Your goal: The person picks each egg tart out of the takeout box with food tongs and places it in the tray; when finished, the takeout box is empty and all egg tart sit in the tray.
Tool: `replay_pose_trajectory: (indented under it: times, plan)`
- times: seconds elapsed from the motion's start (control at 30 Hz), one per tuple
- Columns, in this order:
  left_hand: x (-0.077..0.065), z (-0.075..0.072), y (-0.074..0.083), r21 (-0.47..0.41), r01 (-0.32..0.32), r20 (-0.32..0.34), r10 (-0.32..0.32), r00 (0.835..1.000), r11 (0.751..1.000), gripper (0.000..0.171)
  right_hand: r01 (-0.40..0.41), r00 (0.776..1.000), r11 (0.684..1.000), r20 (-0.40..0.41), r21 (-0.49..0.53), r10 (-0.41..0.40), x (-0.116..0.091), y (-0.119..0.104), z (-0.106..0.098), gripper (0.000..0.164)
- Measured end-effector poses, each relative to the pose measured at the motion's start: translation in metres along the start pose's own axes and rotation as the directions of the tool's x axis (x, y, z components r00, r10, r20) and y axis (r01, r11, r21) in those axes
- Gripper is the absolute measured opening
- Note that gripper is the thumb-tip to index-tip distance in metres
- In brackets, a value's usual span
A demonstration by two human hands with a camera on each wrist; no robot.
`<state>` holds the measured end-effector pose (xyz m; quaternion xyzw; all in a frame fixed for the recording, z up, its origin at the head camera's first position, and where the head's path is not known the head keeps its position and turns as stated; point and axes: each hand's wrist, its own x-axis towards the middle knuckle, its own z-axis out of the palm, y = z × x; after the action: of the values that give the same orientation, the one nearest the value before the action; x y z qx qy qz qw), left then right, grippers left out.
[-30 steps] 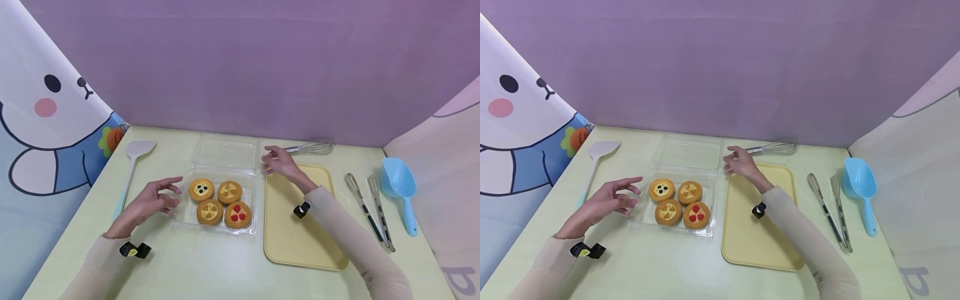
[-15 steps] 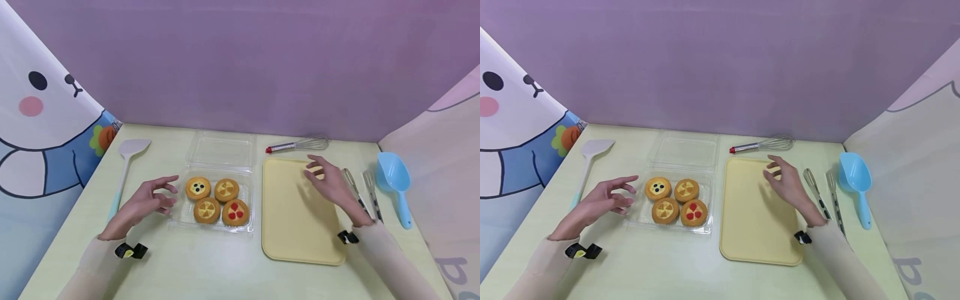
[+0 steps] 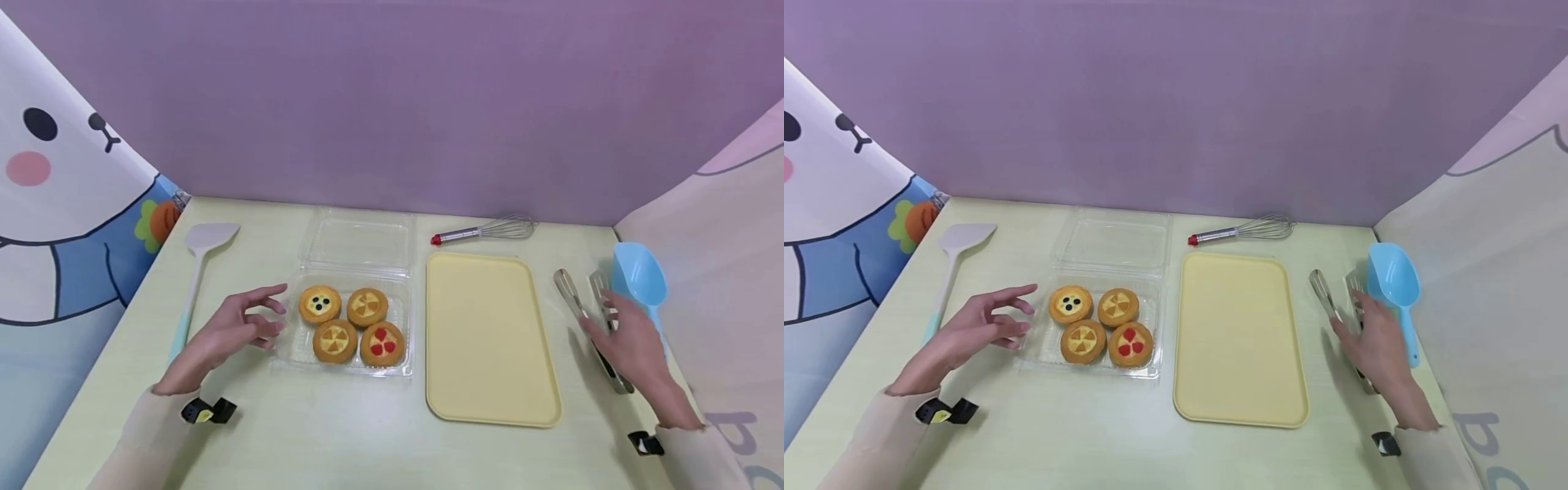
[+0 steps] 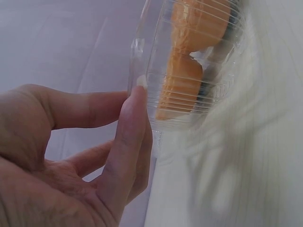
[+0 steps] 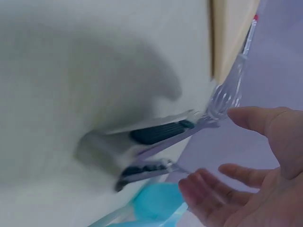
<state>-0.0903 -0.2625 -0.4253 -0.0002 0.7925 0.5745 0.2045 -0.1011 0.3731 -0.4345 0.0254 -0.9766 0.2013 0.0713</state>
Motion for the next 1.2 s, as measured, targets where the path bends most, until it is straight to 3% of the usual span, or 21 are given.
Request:
replay_pose_trajectory:
  times: [0.2, 0.43, 0.7, 0.87, 1.2]
  plan:
    - [-0.001, 0.0, 0.0, 0.005, -0.002, -0.003, 0.002, 1.0, 1.0, 0.077, -0.06, 0.995, 0.995, 0.069, -0.08, 0.066, -0.01, 0.018, 0.002, 0.087]
    - [-0.001, 0.002, 0.002, -0.006, -0.012, -0.004, 0.012, 1.0, 1.0, 0.078, -0.12, 0.975, 0.988, 0.176, -0.1, 0.136, -0.002, 0.028, 0.01, 0.102]
    - [-0.002, 0.004, 0.004, 0.001, -0.004, -0.016, 0.004, 1.0, 1.0, 0.079, -0.146, 0.978, 0.983, 0.134, -0.11, 0.16, 0.011, 0.026, 0.022, 0.092]
    - [-0.001, 0.003, 0.005, 0.007, -0.005, -0.011, 0.005, 1.0, 1.0, 0.079, -0.151, 0.974, 0.982, 0.149, -0.117, 0.167, 0.012, 0.018, 0.025, 0.091]
    - [-0.002, 0.002, 0.002, -0.017, -0.003, -0.002, 0.003, 1.0, 1.0, 0.079, -0.094, 0.986, 0.991, 0.126, -0.097, 0.106, 0.009, 0.008, 0.033, 0.081]
